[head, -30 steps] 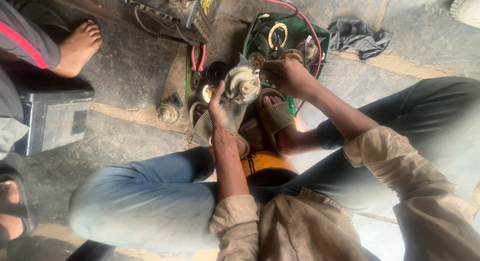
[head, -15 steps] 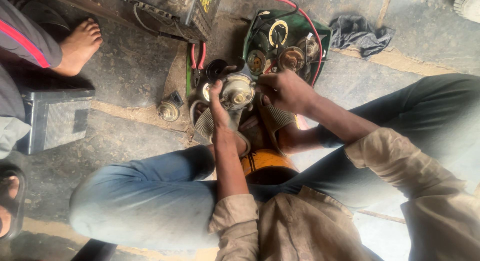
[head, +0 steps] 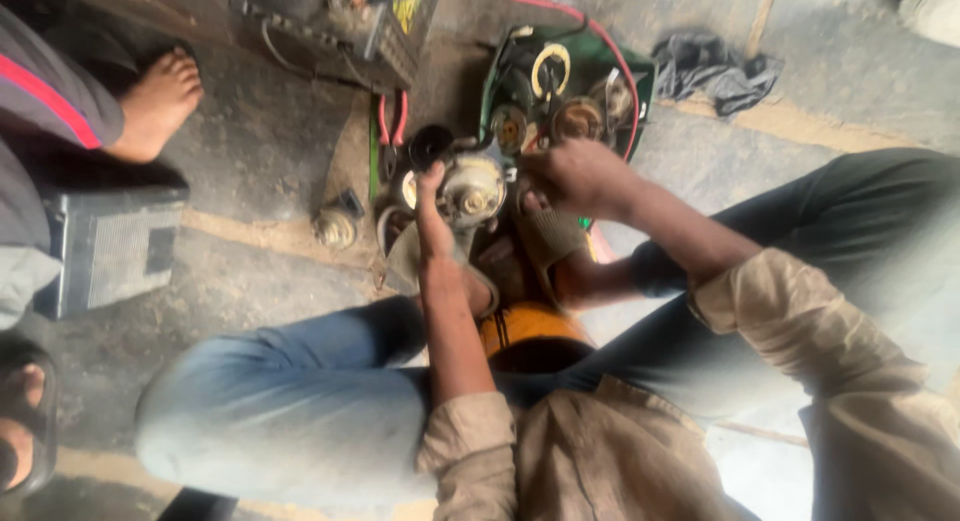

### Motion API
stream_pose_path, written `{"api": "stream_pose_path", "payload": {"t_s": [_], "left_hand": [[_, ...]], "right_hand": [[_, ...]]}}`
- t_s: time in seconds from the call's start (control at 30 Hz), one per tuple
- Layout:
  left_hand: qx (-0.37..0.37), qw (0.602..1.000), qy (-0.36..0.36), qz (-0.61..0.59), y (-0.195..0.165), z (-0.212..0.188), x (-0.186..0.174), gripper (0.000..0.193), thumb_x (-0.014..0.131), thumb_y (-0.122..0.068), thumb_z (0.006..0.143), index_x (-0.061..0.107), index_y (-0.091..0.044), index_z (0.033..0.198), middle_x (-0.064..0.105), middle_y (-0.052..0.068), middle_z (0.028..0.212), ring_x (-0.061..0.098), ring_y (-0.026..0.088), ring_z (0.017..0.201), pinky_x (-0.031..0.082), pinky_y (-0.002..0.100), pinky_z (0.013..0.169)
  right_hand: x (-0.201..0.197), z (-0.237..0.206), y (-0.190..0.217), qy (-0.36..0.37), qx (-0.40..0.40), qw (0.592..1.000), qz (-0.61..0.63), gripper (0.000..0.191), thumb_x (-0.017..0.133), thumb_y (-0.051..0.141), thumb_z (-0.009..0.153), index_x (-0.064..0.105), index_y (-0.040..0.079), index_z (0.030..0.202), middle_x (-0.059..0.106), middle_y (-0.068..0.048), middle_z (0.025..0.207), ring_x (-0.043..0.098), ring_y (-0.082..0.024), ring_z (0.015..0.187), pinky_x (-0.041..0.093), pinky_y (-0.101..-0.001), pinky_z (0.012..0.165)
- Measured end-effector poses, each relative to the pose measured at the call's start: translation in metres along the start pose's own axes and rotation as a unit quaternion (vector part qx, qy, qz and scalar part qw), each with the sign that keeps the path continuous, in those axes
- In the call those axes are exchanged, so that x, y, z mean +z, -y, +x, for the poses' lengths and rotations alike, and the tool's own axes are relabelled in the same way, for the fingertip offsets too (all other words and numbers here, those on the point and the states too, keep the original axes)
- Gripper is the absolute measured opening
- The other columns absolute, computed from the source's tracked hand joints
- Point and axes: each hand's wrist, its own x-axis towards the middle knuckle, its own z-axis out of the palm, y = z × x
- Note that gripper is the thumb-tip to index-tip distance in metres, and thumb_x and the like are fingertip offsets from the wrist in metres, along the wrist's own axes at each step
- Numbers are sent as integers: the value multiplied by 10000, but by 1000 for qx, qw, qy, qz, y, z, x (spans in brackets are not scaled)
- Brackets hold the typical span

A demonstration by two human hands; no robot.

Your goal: The person sits on the floor and uses a wrench to loosen and remove a bolt from a cylindrical mechanical component. They then separate the component into two parts and place the pieces into a green tray.

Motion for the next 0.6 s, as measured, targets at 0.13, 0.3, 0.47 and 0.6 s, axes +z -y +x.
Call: {"api": "stream_pose_path", "payload": {"t_s": [0.13,0.3,0.47,0.6], "left_hand": [[0,1000,-11,-11,12,11,-10,608,564,-569,907,672,-82,1255,735,116,980,726,179,746,561,289,464],[19,999,27,8,19,15,-19,610,582,-573,890,646,-116,1289,737,113,1011,724,165,766,570,268,482],[-18,999,-8,50,19,20,-21,638,570,-592,852,623,-124,1282,738,89,960,731,163,758,572,280,470],[-63,994,-44,84,18,23,-28,676,540,-615,870,641,-68,1255,743,83,952,736,156,776,543,290,471]], "right_hand": [[14,2,-12,-9,-42,995,85,119,618,124,981,729,82,987,730,-97,781,721,-257,660,573,-413,646],[24,9,-15,3,-46,996,79,83,661,116,935,718,55,942,726,-108,749,700,-260,632,556,-431,637],[18,16,-1,73,30,997,-6,129,669,216,977,723,119,1043,725,-87,763,710,-246,657,562,-421,658],[1,25,5,-280,-176,888,-320,411,689,407,680,715,237,1053,776,0,972,736,-170,932,539,-420,842]]}}
